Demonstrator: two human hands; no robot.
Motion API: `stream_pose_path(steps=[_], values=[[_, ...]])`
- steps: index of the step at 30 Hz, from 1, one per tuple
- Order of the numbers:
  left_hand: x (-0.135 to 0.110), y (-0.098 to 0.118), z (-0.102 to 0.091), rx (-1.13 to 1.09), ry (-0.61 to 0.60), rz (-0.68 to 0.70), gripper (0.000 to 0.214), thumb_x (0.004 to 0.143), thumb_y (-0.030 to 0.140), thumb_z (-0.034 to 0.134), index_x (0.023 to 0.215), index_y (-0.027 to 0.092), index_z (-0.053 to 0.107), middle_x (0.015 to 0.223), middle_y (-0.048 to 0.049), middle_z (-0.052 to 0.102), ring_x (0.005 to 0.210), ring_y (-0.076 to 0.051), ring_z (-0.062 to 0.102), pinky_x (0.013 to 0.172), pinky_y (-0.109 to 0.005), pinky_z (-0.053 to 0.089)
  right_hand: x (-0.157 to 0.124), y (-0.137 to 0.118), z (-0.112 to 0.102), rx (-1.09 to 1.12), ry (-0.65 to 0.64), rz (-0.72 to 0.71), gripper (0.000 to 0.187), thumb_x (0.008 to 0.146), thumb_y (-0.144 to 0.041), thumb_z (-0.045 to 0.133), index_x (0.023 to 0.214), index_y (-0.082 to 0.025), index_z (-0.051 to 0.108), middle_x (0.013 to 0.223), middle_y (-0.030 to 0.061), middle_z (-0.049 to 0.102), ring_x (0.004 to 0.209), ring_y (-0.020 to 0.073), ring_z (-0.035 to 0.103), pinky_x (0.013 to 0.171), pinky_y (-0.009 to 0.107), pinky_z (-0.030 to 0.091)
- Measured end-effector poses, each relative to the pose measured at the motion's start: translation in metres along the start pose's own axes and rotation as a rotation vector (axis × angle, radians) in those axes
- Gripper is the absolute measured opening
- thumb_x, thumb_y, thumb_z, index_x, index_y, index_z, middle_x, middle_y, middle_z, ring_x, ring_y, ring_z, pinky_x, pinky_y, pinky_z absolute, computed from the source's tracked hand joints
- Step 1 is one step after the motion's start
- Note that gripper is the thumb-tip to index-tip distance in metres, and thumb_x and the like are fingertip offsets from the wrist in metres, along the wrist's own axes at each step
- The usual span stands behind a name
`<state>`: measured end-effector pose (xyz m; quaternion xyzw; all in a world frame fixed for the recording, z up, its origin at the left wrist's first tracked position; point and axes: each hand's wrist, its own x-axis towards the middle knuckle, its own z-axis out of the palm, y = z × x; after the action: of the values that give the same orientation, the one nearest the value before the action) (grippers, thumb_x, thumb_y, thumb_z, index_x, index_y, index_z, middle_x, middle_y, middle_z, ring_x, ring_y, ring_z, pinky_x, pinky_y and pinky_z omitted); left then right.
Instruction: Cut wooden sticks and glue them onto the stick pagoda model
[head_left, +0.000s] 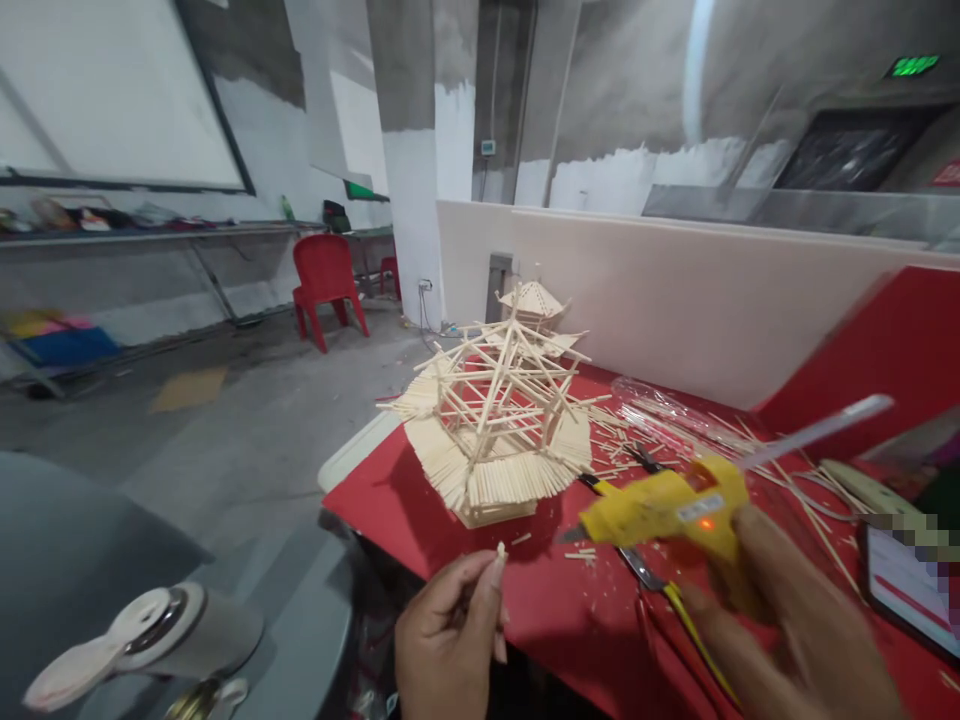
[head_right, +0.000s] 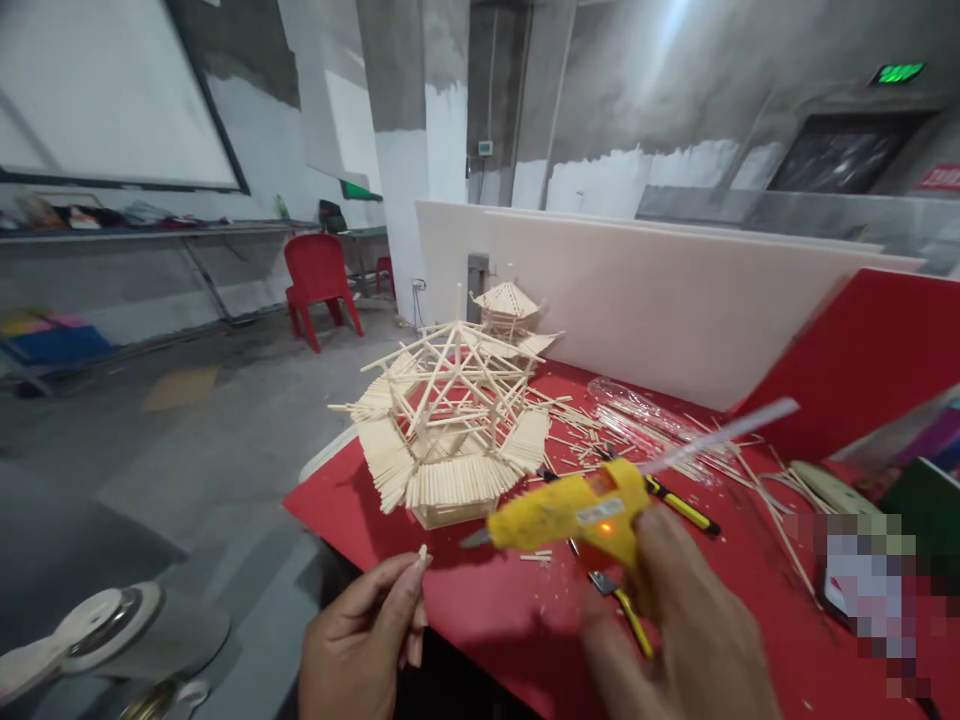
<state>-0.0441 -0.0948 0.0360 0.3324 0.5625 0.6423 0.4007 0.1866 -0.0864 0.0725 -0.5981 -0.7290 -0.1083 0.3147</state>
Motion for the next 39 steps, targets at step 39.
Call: stream_pose_path(steps=[39], values=[[0.011, -0.020, -0.016, -0.074, -0.031, -0.076, 0.035, 0.066, 0.055, 0.078, 0.069, 0.020, 0.078, 0.043, 0.0025, 0.055, 0.031, -0.007, 0.045, 0.034, -0.016, 0.038, 0.072, -0.098, 0.025, -0.444, 0.149, -0.363, 0.022, 0.092, -0.023, 0.045, 0.110, -0.020, 0.056, 0.083, 0.0025, 0.060, 0.068, 0.0154, 0.051, 0.051, 0.029, 0.020]])
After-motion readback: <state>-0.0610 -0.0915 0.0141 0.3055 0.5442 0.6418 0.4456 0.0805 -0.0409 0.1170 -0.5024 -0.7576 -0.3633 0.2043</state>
